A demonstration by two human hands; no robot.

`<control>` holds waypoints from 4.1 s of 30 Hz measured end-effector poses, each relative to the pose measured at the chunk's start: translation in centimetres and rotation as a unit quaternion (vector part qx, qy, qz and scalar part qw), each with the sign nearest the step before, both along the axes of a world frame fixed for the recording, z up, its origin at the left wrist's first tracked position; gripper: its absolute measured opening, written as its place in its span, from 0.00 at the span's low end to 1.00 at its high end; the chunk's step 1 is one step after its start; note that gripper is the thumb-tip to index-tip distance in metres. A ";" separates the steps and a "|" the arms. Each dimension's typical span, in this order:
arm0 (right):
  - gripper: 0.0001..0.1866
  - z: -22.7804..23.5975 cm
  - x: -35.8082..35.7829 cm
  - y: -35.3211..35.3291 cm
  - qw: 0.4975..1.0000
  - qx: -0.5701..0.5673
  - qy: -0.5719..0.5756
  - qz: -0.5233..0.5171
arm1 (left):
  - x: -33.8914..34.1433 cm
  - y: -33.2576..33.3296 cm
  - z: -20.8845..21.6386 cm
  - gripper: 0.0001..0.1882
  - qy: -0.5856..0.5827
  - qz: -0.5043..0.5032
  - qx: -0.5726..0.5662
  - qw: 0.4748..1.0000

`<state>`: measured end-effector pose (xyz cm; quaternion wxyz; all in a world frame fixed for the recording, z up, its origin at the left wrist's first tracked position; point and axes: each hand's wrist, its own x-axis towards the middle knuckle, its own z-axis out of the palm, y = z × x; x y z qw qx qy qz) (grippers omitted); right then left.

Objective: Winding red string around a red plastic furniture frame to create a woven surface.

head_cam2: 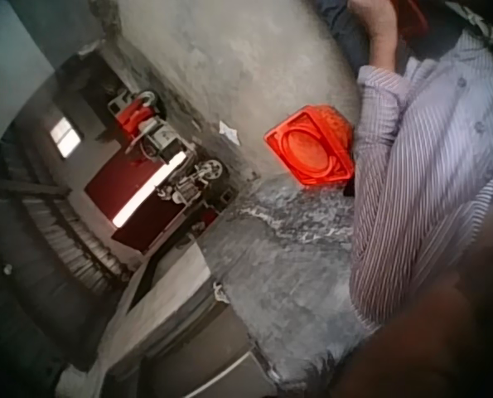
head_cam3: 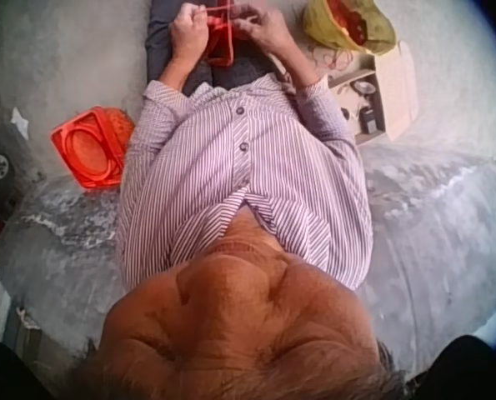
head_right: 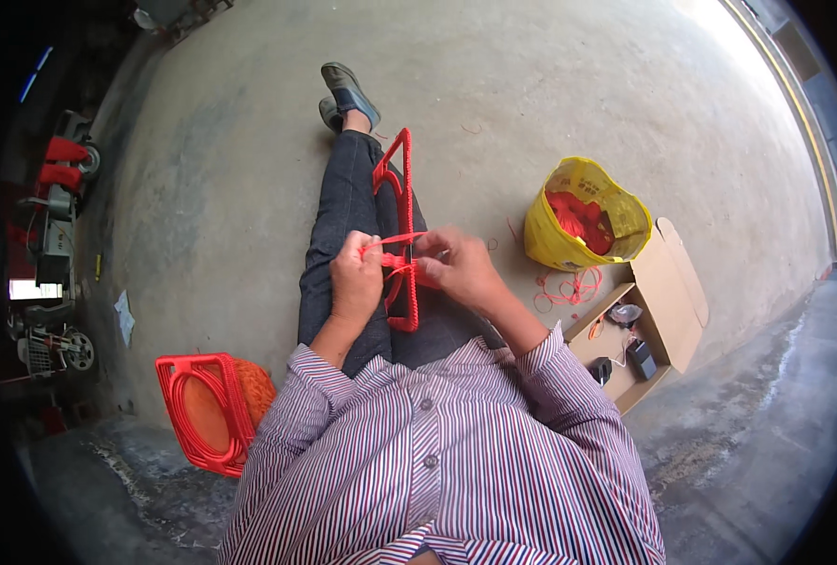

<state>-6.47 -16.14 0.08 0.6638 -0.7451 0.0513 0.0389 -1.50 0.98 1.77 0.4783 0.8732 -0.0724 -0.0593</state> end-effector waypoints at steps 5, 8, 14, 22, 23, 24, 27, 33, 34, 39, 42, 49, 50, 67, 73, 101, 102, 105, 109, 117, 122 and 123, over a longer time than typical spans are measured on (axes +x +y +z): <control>0.14 2.8 -0.4 -0.4 0.941 -0.211 -0.264 0.033 | -0.3 -1.6 3.9 0.10 0.252 -0.013 -0.340 0.906; 0.11 5.6 -1.3 -3.1 0.989 0.118 -0.052 -0.073 | 0.6 -2.4 3.8 0.09 0.278 -0.001 -0.359 0.891; 0.14 11.4 -4.8 -10.3 0.904 0.379 -0.166 -0.110 | 0.8 -1.7 -5.0 0.09 0.227 0.067 -0.246 0.940; 0.11 13.4 -12.1 -13.0 0.936 0.286 -0.114 -0.171 | 0.8 -1.5 -4.9 0.21 0.370 0.006 -0.364 0.855; 0.10 12.7 -12.4 -13.6 0.941 0.212 -0.058 -0.256 | 0.7 -1.2 -4.7 0.22 0.376 0.011 -0.377 0.846; 0.09 10.6 -12.2 -14.5 0.936 0.188 0.004 -0.298 | 0.6 -1.3 -4.5 0.23 0.384 0.011 -0.389 0.837; 0.10 5.2 -11.6 -14.7 0.900 0.279 0.082 -0.324 | -0.7 -1.7 -2.8 0.21 0.310 0.062 -0.326 0.891; 0.17 2.9 -8.2 -3.8 0.859 0.475 0.190 -0.023 | -3.7 -1.5 2.7 0.12 -0.160 -0.248 -0.018 0.955; 0.19 2.7 -7.9 -1.8 0.868 0.448 0.213 0.020 | -4.3 -2.1 2.8 0.12 -0.098 -0.254 -0.079 0.959; 0.19 3.5 -4.2 -1.5 0.886 0.365 0.268 0.095 | -2.3 -0.8 3.6 0.11 0.312 -0.053 -0.576 0.754; 0.14 1.1 -1.4 -4.4 0.906 0.403 0.129 0.005 | 0.8 1.4 2.9 0.12 0.068 -0.033 -0.380 0.922; 0.14 -3.2 1.9 -2.0 0.979 -0.033 0.096 0.178 | 0.0 1.1 -0.6 0.15 -0.078 -0.225 0.116 0.964; 0.14 -3.6 2.1 -1.8 0.979 -0.029 0.087 0.183 | 0.0 0.3 -0.9 0.16 -0.051 -0.196 0.069 0.977; 0.19 17.8 -6.1 -1.1 0.810 0.577 -0.065 0.087 | 0.4 -1.4 -5.7 0.16 0.401 -0.044 -0.370 0.837; 0.16 18.4 -5.6 -1.8 0.676 0.664 -0.220 0.232 | -0.1 -1.9 -5.1 0.19 0.356 -0.007 -0.303 0.884; 0.06 3.1 1.0 -1.5 0.990 -0.016 -0.141 -0.021 | 1.5 -1.1 3.0 0.10 0.356 -0.024 -0.364 0.860; 0.05 3.9 1.2 -2.3 0.981 0.138 -0.095 -0.093 | 1.7 -1.2 2.9 0.10 0.349 -0.028 -0.354 0.867; 0.05 5.5 1.2 -5.5 0.978 0.160 -0.114 -0.068 | 1.5 -0.9 1.6 0.11 0.365 -0.043 -0.356 0.859; 0.11 1.9 0.2 -4.8 0.989 0.132 0.035 -0.057 | 1.2 -1.1 0.0 0.11 0.429 -0.018 -0.366 0.826; 0.12 0.0 1.1 0.5 0.973 0.190 0.079 -0.105 | 0.3 -1.8 0.1 0.09 0.310 -0.104 -0.265 0.907; 0.10 3.3 0.7 -4.2 0.944 0.253 -0.047 -0.204 | 0.6 -1.2 0.5 0.10 0.277 -0.007 -0.243 0.930; 0.10 5.3 0.6 -5.0 0.908 0.342 -0.065 -0.235 | 0.5 -0.8 -1.1 0.10 0.276 -0.002 -0.246 0.929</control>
